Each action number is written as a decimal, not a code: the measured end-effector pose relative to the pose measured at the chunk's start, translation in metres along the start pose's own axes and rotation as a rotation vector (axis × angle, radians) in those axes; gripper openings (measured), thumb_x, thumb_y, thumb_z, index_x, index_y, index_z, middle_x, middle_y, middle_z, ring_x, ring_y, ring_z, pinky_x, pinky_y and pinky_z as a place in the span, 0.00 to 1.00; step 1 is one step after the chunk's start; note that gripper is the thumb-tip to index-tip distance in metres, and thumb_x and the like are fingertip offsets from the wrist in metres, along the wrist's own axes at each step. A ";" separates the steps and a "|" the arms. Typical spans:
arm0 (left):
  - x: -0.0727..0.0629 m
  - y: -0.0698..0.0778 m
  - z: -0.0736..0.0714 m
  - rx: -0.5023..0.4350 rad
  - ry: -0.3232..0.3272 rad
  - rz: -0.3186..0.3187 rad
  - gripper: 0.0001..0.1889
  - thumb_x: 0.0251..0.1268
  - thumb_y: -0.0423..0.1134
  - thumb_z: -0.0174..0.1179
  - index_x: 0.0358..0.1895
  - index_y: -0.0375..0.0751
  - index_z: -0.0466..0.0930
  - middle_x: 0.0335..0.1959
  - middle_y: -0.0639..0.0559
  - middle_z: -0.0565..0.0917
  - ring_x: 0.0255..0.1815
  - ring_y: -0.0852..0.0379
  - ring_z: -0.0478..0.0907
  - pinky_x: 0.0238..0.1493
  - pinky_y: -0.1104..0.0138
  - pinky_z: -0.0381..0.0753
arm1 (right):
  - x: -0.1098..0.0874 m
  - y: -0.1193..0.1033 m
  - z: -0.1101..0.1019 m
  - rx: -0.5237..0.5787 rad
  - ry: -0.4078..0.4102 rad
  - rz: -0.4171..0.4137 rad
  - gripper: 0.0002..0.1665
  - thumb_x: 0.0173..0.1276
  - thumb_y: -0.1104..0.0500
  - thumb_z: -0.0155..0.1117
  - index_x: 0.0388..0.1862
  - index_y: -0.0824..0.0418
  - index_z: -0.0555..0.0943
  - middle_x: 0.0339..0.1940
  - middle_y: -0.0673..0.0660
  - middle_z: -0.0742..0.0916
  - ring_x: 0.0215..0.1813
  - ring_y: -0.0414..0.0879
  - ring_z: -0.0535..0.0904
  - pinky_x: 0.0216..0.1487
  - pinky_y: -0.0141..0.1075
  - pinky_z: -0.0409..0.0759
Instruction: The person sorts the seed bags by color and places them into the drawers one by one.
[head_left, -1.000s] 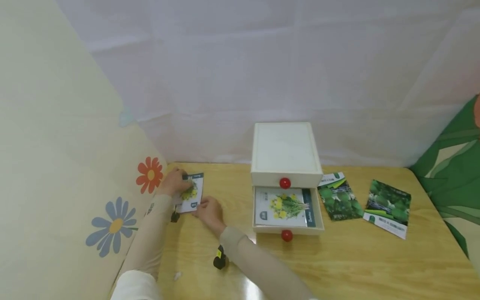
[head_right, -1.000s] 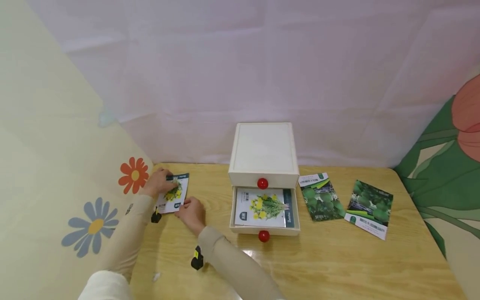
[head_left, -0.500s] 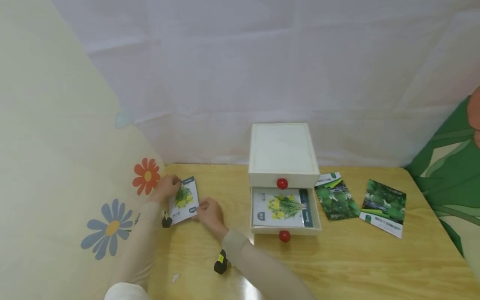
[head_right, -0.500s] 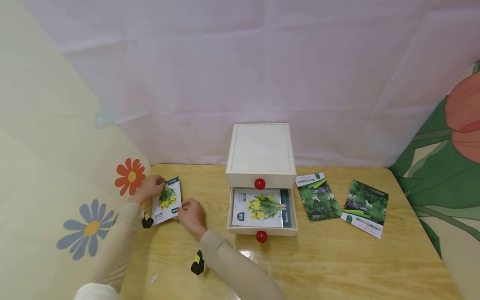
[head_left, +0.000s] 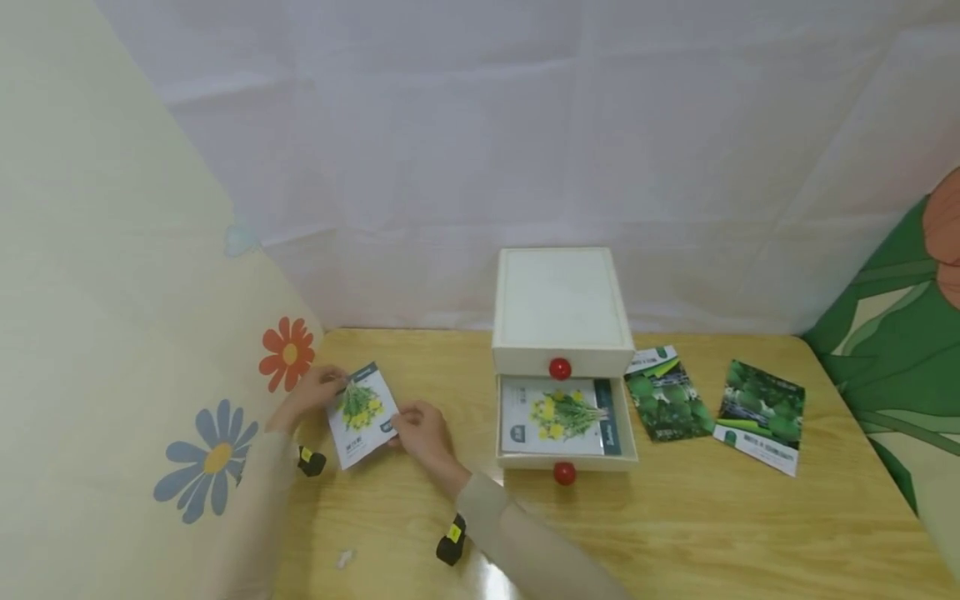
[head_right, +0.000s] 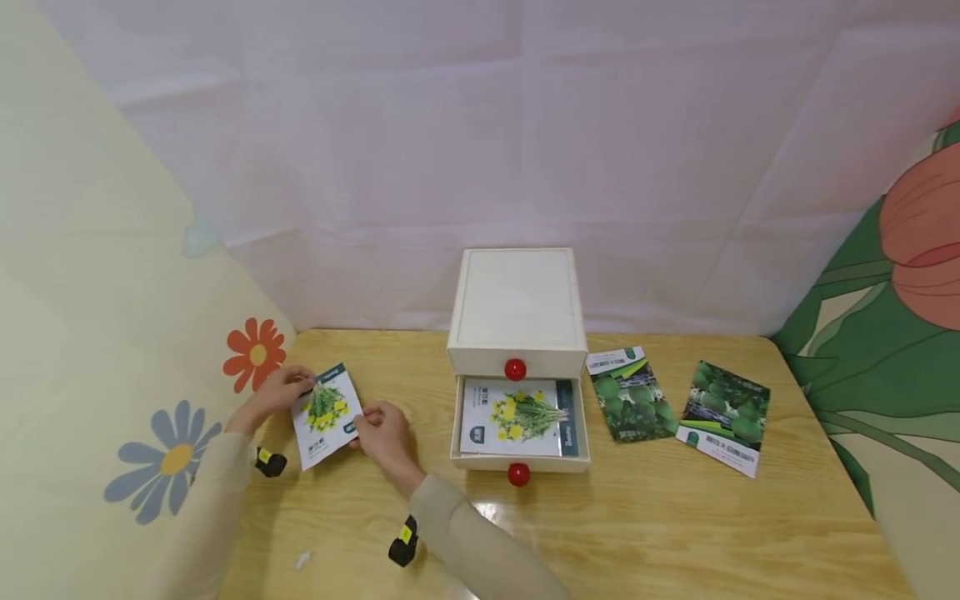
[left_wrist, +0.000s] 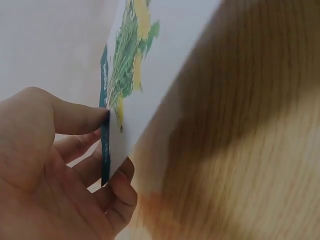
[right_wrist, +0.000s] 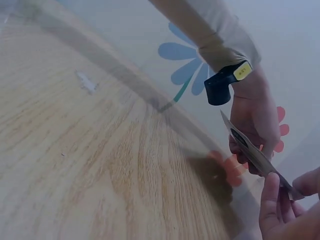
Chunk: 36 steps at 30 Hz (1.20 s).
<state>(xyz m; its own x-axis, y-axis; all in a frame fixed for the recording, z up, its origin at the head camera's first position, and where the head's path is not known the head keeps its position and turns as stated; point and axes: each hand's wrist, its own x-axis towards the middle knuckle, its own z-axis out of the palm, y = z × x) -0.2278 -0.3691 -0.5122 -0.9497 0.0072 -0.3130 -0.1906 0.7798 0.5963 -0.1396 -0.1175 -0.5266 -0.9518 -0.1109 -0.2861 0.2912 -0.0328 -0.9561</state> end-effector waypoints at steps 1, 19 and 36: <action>-0.003 -0.001 0.000 -0.008 0.004 -0.006 0.19 0.83 0.42 0.52 0.64 0.31 0.79 0.62 0.31 0.82 0.63 0.36 0.78 0.62 0.45 0.83 | -0.002 -0.001 -0.001 0.014 -0.008 0.003 0.14 0.73 0.64 0.69 0.54 0.68 0.84 0.38 0.58 0.91 0.30 0.46 0.88 0.36 0.35 0.92; -0.050 0.008 -0.004 -0.105 0.086 -0.048 0.24 0.84 0.47 0.52 0.68 0.31 0.77 0.65 0.29 0.79 0.61 0.36 0.78 0.59 0.50 0.80 | -0.035 -0.003 -0.010 0.171 -0.160 -0.027 0.20 0.70 0.70 0.70 0.59 0.67 0.81 0.48 0.61 0.90 0.41 0.46 0.90 0.46 0.36 0.93; -0.088 0.023 -0.006 -0.182 0.119 -0.051 0.26 0.85 0.52 0.52 0.69 0.33 0.76 0.63 0.32 0.82 0.53 0.47 0.82 0.52 0.63 0.79 | -0.063 -0.020 -0.026 0.223 -0.238 -0.109 0.22 0.73 0.70 0.66 0.65 0.69 0.80 0.46 0.62 0.91 0.40 0.52 0.92 0.49 0.44 0.94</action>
<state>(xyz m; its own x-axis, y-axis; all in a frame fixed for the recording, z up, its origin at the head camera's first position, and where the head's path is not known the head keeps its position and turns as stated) -0.1503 -0.3555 -0.4667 -0.9583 -0.1118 -0.2629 -0.2704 0.6517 0.7086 -0.0880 -0.0843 -0.4910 -0.9367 -0.3230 -0.1353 0.2285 -0.2710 -0.9350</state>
